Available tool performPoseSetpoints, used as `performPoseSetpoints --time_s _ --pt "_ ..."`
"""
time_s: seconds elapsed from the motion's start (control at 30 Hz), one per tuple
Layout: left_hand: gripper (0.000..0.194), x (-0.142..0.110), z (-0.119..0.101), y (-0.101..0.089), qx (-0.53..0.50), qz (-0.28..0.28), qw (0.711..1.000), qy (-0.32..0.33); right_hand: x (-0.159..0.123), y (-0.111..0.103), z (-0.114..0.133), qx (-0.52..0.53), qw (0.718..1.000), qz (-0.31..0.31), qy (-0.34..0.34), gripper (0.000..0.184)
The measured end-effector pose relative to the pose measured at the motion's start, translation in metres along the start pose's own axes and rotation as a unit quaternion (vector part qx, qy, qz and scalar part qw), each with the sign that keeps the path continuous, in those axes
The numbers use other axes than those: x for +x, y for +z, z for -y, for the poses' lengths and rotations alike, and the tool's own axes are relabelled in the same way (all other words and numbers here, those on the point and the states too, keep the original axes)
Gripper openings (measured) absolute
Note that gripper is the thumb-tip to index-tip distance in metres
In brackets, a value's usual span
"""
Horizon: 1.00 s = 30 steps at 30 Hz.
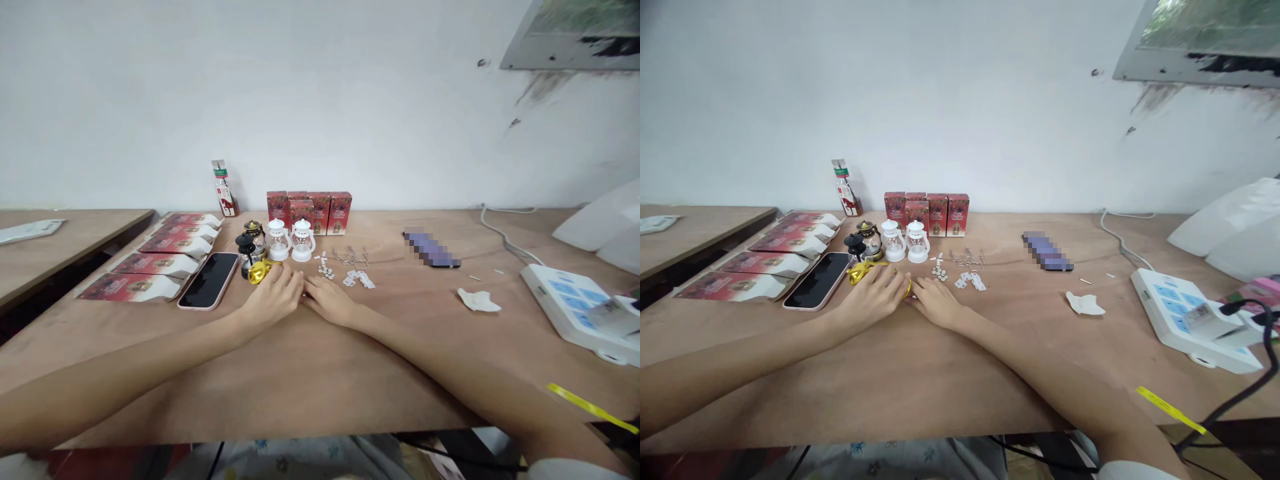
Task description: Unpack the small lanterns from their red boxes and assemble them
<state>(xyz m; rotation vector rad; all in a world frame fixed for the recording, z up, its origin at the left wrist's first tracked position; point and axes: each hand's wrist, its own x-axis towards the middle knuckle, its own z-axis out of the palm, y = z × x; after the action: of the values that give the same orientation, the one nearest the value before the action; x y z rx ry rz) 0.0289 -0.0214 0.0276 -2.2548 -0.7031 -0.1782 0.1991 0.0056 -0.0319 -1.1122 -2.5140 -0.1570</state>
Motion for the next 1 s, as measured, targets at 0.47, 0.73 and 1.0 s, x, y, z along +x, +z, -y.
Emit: performPoseSetpoints --time_s 0.47,0.73,1.0 --pt "0.039 0.048 0.004 0.044 0.026 0.072 0.995 0.061 0.026 0.002 -0.029 -0.193 0.979 -0.039 0.044 0.02" --pt "0.041 0.036 0.014 0.067 -0.024 0.058 0.998 0.026 0.055 -0.038 -0.058 -0.145 0.971 -0.154 0.112 0.032" --pt "0.029 0.026 0.007 0.048 -0.075 0.043 0.992 0.092 0.12 -0.084 -0.083 -0.116 0.986 -0.102 0.059 0.054"
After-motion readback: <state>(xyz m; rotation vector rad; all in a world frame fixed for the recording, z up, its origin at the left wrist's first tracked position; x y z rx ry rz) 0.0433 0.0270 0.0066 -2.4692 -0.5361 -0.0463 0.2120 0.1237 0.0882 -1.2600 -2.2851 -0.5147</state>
